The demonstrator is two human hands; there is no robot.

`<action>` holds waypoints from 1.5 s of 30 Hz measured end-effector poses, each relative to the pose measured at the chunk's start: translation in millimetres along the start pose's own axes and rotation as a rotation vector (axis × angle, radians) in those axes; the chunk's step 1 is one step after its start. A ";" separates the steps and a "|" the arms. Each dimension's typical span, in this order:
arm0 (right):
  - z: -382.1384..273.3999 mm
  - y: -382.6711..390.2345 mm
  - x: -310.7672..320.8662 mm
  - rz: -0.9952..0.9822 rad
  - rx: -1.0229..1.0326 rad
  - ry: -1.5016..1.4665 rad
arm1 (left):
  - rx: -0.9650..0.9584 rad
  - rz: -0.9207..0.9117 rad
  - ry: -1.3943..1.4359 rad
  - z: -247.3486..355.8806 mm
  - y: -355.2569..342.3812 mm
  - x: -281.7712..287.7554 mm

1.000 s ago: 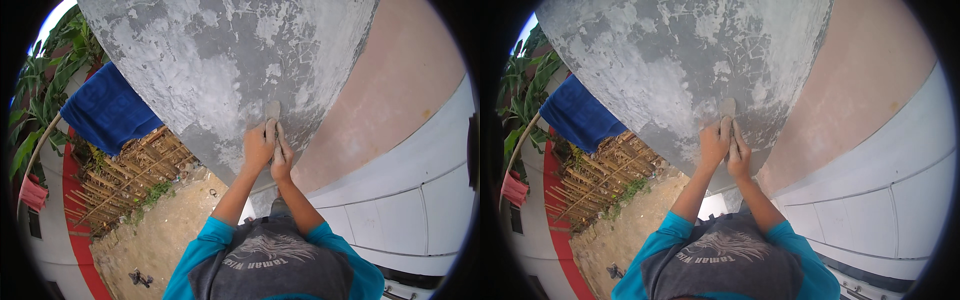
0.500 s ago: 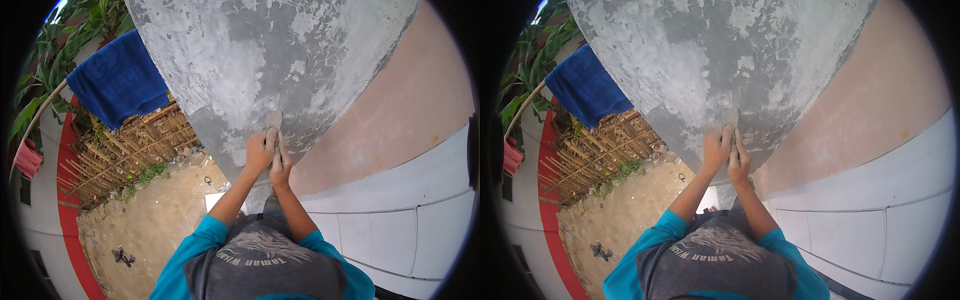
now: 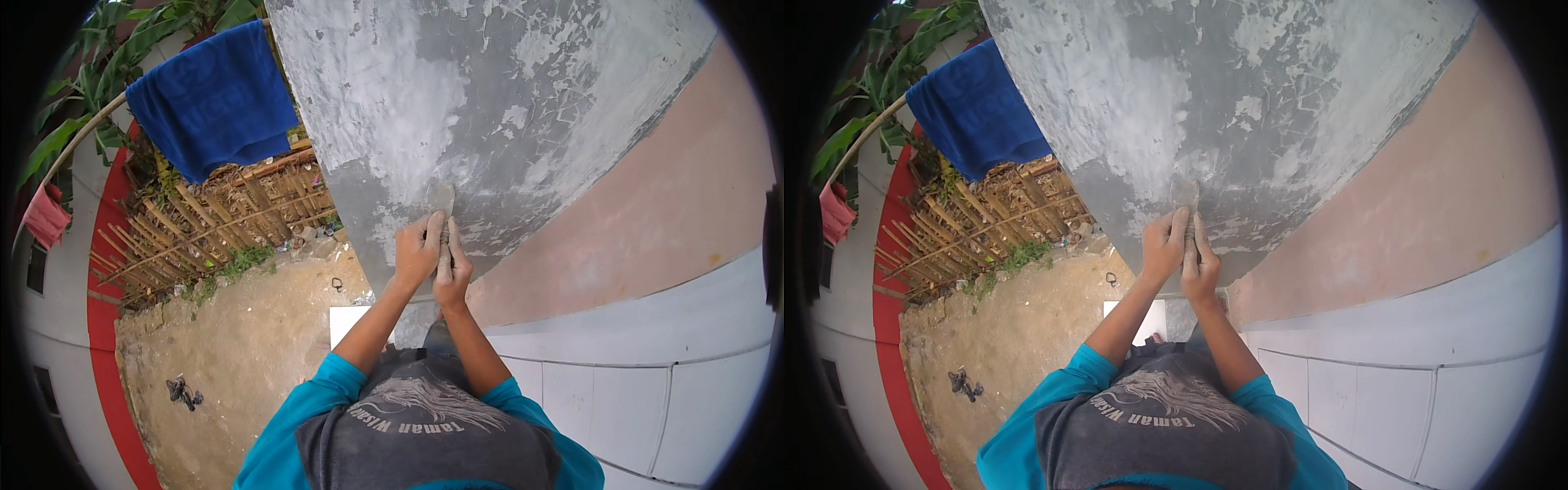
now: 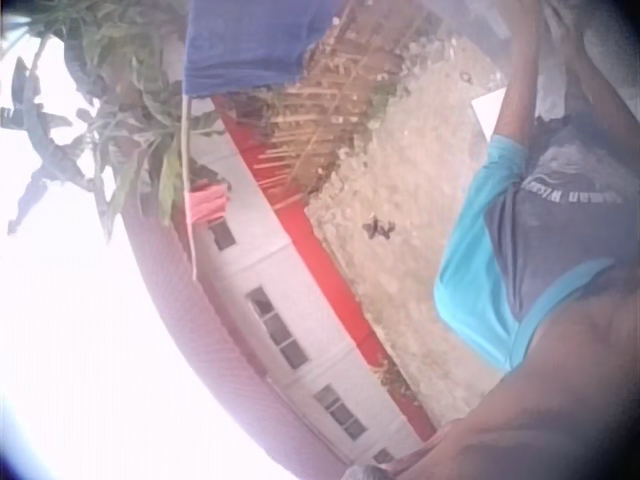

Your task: The person walks toward a wall and uses a trowel to apply and smooth plaster over a vertical surface. The person repeatedly scrapes and levels the plaster with the trowel, working across different sections of the wall.

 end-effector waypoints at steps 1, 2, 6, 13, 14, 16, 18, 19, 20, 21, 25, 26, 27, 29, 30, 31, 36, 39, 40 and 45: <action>-0.4 -1.8 -0.4 0.016 -0.005 -0.029 | -0.106 0.024 0.019 4.2 -3.0 2.4; 0.3 -7.5 -0.9 0.009 -0.011 -0.046 | -0.121 0.017 0.017 4.0 -8.5 2.4; 8.6 -19.4 -3.2 -0.020 -0.179 -0.179 | -0.261 0.050 0.053 7.0 -24.1 7.0; 9.3 21.0 -23.3 -0.048 0.052 0.033 | -0.098 0.065 0.028 -21.3 10.2 20.4; 13.3 18.6 -23.2 -0.048 0.041 -0.001 | -0.132 0.079 0.025 -23.1 9.7 22.1; 21.7 13.8 -23.9 -0.117 -0.072 -0.025 | -0.118 0.073 0.022 -30.4 3.3 23.3; 20.0 8.4 -22.5 -0.114 -0.028 -0.022 | -0.187 0.092 0.037 -33.1 -3.9 26.2; 20.9 8.9 -22.9 -0.117 -0.071 -0.039 | -0.129 0.062 0.023 -38.2 -5.5 25.9; 19.0 9.7 -23.5 -0.121 -0.051 -0.004 | -0.141 0.066 0.026 -39.6 -4.1 27.4; 14.3 13.4 -24.6 -0.113 0.009 0.003 | -0.189 0.086 0.036 -38.6 -0.2 29.9; 13.0 32.7 -38.3 -0.198 -0.076 0.017 | -0.058 0.095 0.054 -44.0 17.8 36.0; 9.5 31.6 -40.5 -0.198 -0.015 -0.017 | -0.070 0.125 0.030 -41.5 18.2 38.9; 11.0 29.4 -41.8 -0.199 -0.056 -0.002 | 0.007 0.124 -0.005 -43.3 17.4 40.3; 9.7 16.9 -41.3 -0.176 -0.039 -0.024 | -0.089 0.152 0.061 -36.3 8.6 45.2; 7.2 10.3 -40.8 -0.171 -0.002 -0.029 | -0.156 0.171 0.089 -32.7 3.5 48.5; 6.6 5.7 -41.1 -0.177 -0.005 -0.046 | -0.124 0.153 0.076 -34.6 -0.3 49.2; 1.6 22.8 -48.8 -0.232 -0.085 0.021 | -0.084 0.132 0.082 -46.4 12.8 51.8; -7.9 29.0 -54.4 -0.196 0.030 0.086 | 0.013 0.155 0.037 -51.6 20.4 54.5; -11.9 25.1 -55.0 -0.163 0.088 0.090 | -0.093 0.177 0.084 -45.4 17.9 57.8; -16.5 -8.3 -61.0 -0.212 0.040 -0.035 | -0.216 0.206 0.110 -28.0 -11.6 77.1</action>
Point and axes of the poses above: each hand's wrist, its own y-axis away from the middle knuckle, its own x-axis out of the back of the hand, z = x × y, the point moved 5 cm from there along -y, towards the middle knuckle, and after that the axes turned 4 degrees about -z, right-handed, at the moved point
